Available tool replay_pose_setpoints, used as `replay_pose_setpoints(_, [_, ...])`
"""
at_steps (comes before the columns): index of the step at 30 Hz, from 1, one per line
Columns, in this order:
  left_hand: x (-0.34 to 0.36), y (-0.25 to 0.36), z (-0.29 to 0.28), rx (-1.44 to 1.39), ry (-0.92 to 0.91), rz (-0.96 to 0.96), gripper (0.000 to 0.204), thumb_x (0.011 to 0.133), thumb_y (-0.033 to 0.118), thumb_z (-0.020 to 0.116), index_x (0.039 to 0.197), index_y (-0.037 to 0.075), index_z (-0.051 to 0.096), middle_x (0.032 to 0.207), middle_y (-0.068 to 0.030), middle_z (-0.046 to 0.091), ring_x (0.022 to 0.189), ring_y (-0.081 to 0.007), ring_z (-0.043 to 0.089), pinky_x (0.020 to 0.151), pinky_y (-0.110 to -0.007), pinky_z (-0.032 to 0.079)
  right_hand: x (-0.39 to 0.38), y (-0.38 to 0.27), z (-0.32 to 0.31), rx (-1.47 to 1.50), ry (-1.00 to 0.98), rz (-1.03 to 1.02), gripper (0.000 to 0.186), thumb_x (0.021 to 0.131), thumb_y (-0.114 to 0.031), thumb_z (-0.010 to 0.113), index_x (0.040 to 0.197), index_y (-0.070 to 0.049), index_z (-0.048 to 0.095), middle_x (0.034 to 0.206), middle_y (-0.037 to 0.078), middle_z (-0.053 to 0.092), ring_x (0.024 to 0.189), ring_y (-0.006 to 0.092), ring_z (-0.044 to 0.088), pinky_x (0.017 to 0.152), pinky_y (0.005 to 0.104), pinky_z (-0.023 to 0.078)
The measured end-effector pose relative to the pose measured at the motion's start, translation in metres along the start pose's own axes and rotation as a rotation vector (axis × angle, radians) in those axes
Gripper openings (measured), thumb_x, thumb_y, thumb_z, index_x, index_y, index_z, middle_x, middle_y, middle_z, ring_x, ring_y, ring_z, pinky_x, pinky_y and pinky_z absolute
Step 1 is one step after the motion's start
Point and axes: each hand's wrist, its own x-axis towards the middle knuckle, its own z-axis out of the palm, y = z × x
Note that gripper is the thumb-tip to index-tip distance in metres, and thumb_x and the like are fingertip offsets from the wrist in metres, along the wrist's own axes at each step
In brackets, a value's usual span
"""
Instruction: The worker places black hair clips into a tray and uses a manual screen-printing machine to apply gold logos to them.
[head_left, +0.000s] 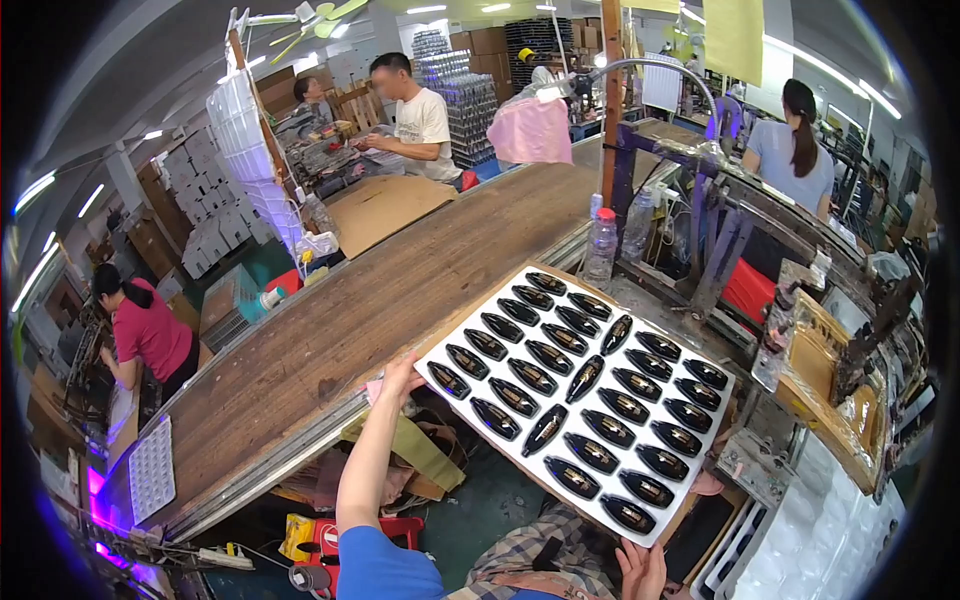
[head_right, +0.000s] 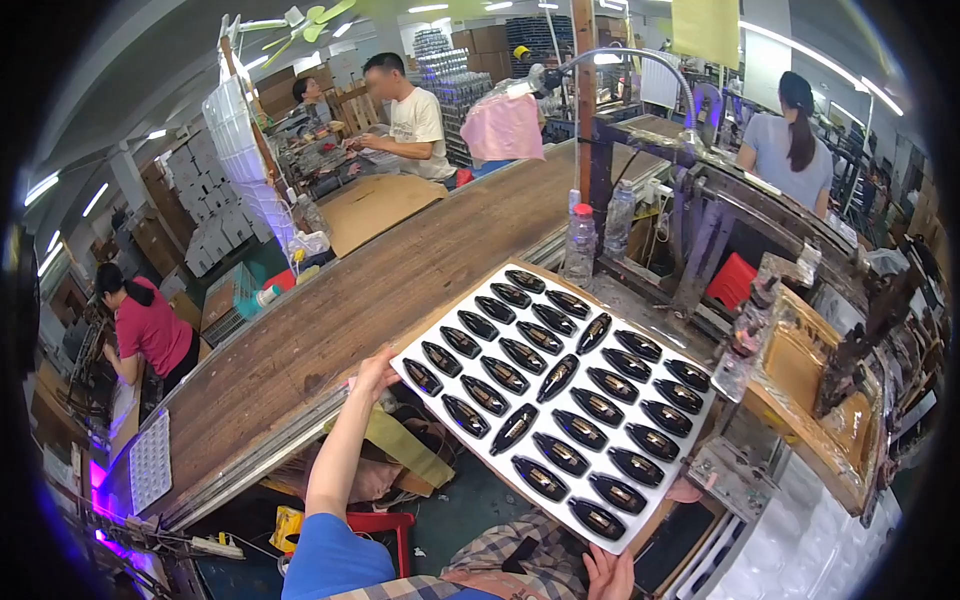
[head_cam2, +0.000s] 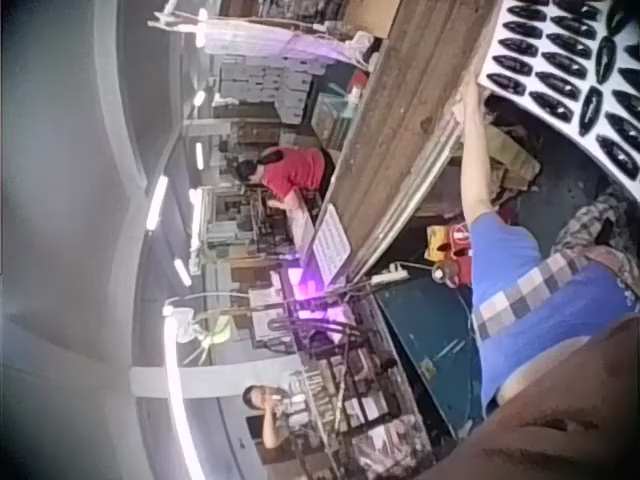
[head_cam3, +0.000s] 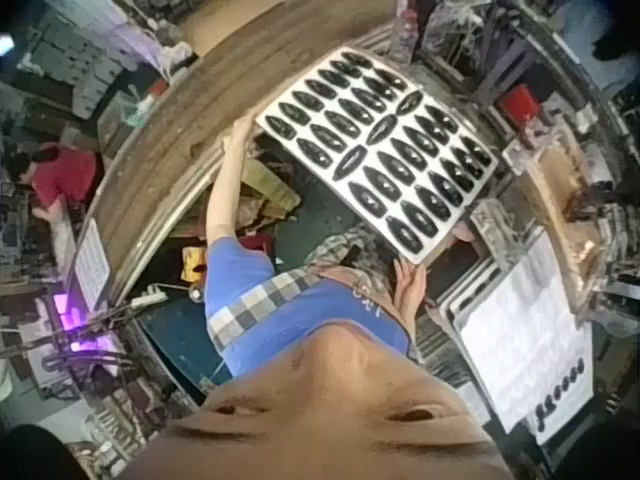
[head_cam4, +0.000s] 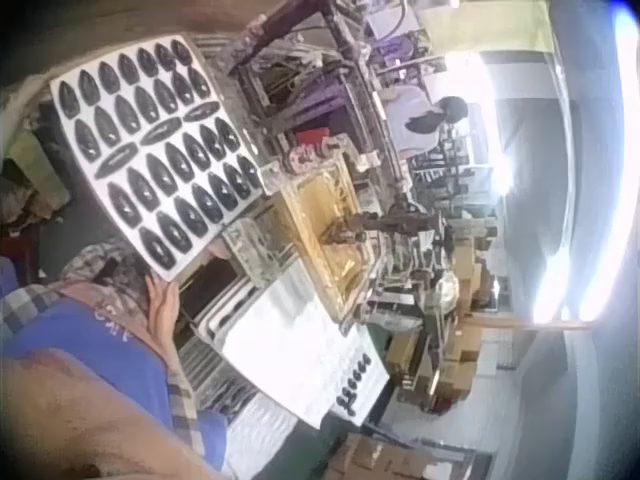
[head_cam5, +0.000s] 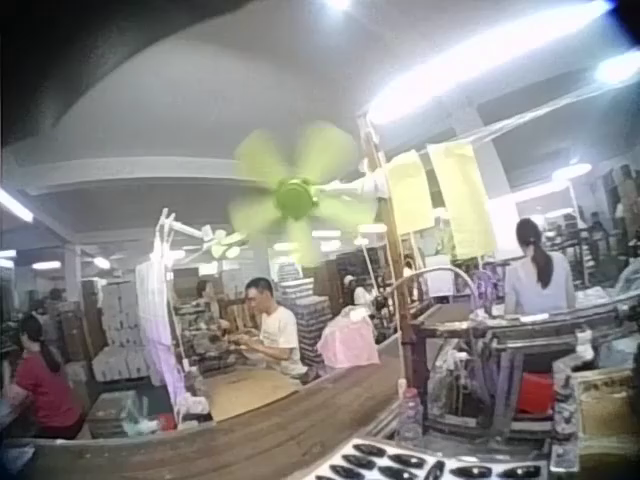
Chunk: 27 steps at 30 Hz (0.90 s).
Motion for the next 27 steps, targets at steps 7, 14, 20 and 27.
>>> replay_pose_setpoints(7, [-0.009, 0.012, 0.013, -0.197, -0.194, -0.009, 0.029, 0.09, 0.026, 0.043, 0.103, 0.001, 0.05, 0.102, -0.0125, 0.056, 0.092, -0.0216, 0.057, 0.076, -0.034, 0.048, -0.012, -0.03, 0.05, -0.13, -0.013, -0.048, 0.033, 0.091, -0.018, 0.036, 0.117, 0.004, 0.039, 0.113, 0.014, 0.049, 0.103, 0.0288, 0.05, 0.091, 0.0435, 0.04])
replay_pose_setpoints(14, [-0.017, 0.006, 0.034, -0.49, -0.369, -0.054, 0.029, 0.093, 0.021, 0.034, 0.115, 0.004, 0.041, 0.111, -0.0118, 0.052, 0.098, -0.0242, 0.054, 0.082, -0.041, 0.047, -0.011, -0.027, 0.059, -0.236, 0.096, -0.056, 0.035, 0.091, -0.017, 0.035, 0.121, 0.002, 0.035, 0.116, 0.015, 0.047, 0.102, 0.0313, 0.05, 0.088, 0.0435, 0.041])
replay_pose_setpoints(20, [-0.009, 0.005, 0.026, -0.506, -0.291, -0.04, 0.029, 0.093, 0.017, 0.032, 0.116, 0.002, 0.04, 0.111, -0.0124, 0.052, 0.096, -0.0238, 0.056, 0.081, -0.042, 0.047, -0.02, -0.033, 0.089, -0.364, 0.165, -0.004, 0.035, 0.091, -0.013, 0.036, 0.121, 0.003, 0.034, 0.116, 0.017, 0.046, 0.103, 0.0323, 0.05, 0.086, 0.0421, 0.043])
replay_pose_setpoints(27, [-0.004, 0.027, -0.015, -0.491, -0.214, -0.003, 0.031, 0.092, 0.019, 0.031, 0.112, -0.002, 0.042, 0.106, -0.0131, 0.055, 0.096, -0.0237, 0.056, 0.082, -0.041, 0.047, 0.009, -0.015, 0.099, -0.364, -0.038, -0.01, 0.036, 0.091, -0.014, 0.037, 0.121, 0.003, 0.033, 0.118, 0.015, 0.046, 0.104, 0.0335, 0.05, 0.086, 0.0418, 0.043])
